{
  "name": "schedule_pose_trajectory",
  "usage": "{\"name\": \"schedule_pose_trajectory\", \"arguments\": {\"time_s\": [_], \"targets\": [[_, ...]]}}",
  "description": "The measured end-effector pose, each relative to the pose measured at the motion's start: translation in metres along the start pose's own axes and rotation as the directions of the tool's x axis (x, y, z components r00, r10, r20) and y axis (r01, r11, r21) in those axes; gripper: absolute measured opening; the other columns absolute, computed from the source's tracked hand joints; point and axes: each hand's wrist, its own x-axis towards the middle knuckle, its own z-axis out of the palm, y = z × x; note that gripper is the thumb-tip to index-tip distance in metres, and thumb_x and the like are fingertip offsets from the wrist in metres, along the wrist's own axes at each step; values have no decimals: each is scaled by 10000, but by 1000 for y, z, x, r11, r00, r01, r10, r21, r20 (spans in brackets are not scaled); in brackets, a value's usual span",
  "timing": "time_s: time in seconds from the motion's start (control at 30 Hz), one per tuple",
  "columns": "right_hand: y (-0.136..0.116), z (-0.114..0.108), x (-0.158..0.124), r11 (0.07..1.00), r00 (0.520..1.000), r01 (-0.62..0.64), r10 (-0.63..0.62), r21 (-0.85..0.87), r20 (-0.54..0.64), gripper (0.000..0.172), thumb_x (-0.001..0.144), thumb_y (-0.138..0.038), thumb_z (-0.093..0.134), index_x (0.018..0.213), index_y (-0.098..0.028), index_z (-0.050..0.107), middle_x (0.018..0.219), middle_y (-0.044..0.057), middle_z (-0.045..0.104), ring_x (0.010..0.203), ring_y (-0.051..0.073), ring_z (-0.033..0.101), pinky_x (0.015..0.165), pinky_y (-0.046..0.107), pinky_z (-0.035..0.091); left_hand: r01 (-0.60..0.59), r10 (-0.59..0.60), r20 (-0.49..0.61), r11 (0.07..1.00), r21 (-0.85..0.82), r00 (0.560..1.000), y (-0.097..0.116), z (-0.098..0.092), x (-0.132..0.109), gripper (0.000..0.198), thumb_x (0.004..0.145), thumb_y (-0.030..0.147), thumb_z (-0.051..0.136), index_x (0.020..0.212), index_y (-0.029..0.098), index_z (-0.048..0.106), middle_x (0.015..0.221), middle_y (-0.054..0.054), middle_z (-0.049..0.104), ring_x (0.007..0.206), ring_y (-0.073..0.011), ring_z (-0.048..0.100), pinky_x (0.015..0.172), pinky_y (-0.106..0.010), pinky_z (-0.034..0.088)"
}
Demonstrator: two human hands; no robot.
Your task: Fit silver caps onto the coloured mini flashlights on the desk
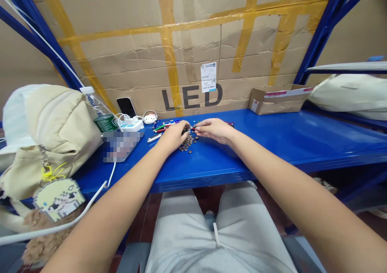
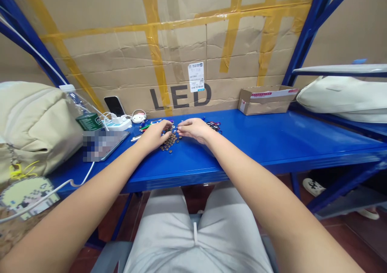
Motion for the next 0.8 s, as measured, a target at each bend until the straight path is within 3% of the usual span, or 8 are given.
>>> {"name": "schedule_pose_trajectory", "arguments": {"time_s": [0.17, 0.27, 0.37, 0.6, 0.7, 0.8], "targets": [[0, -1, 3, 956, 982, 173, -185, -238, -30, 111, 685, -64, 723, 762, -140, 699, 726, 45, 705, 722, 139, 670, 822, 318, 567, -18, 18, 1, 999, -48, 1000, -1, -1, -1, 228, 801, 158, 536, 1021, 194, 583, 1009, -50, 680, 928, -204, 644, 842, -340, 510], [0, 0, 4, 773, 918, 337, -398, -538, 3, 131, 672, -115, 718, 788, -175, 724, 754, 30, 718, 762, 171, 664, 802, 333, 545, -16, 16, -7, 995, -100, 1000, 1, 0, -1, 234, 797, 159, 545, 1022, 199, 593, 1007, -41, 687, 916, -194, 648, 848, -339, 514], [-2, 3, 2, 552, 842, 418, -534, -722, 79, 152, 700, -132, 679, 824, -200, 735, 807, 23, 729, 804, 182, 663, 800, 319, 516, 0, -4, -26, 988, -156, 1000, 2, 1, -1, 229, 795, 150, 554, 1015, 195, 598, 1004, -38, 692, 916, -190, 654, 850, -336, 519], [-7, 9, -5, 257, 764, 495, -584, -830, 275, 205, 787, -116, 581, 872, -225, 732, 909, 21, 737, 908, 192, 661, 868, 303, 458, 90, -107, -37, 944, -316, 994, 2, 4, -2, 208, 771, 155, 617, 978, 177, 609, 980, -44, 706, 880, -181, 677, 833, -330, 551], [-7, 11, -6, 264, 757, 523, -581, -810, 300, 213, 785, -117, 587, 911, -225, 721, 976, 37, 729, 963, 214, 652, 901, 326, 443, 122, -145, -28, 908, -400, 989, 0, 6, -1, 231, 765, 147, 625, 994, 167, 608, 991, -53, 706, 887, -180, 683, 842, -334, 559], [-5, 11, -5, 406, 769, 532, -599, -743, 223, 230, 759, -101, 612, 925, -234, 696, 966, 36, 723, 971, 214, 654, 912, 339, 452, 125, -157, -35, 887, -445, 987, -2, 7, -1, 252, 763, 146, 626, 1014, 168, 607, 999, -57, 703, 895, -180, 683, 850, -342, 561]]}}
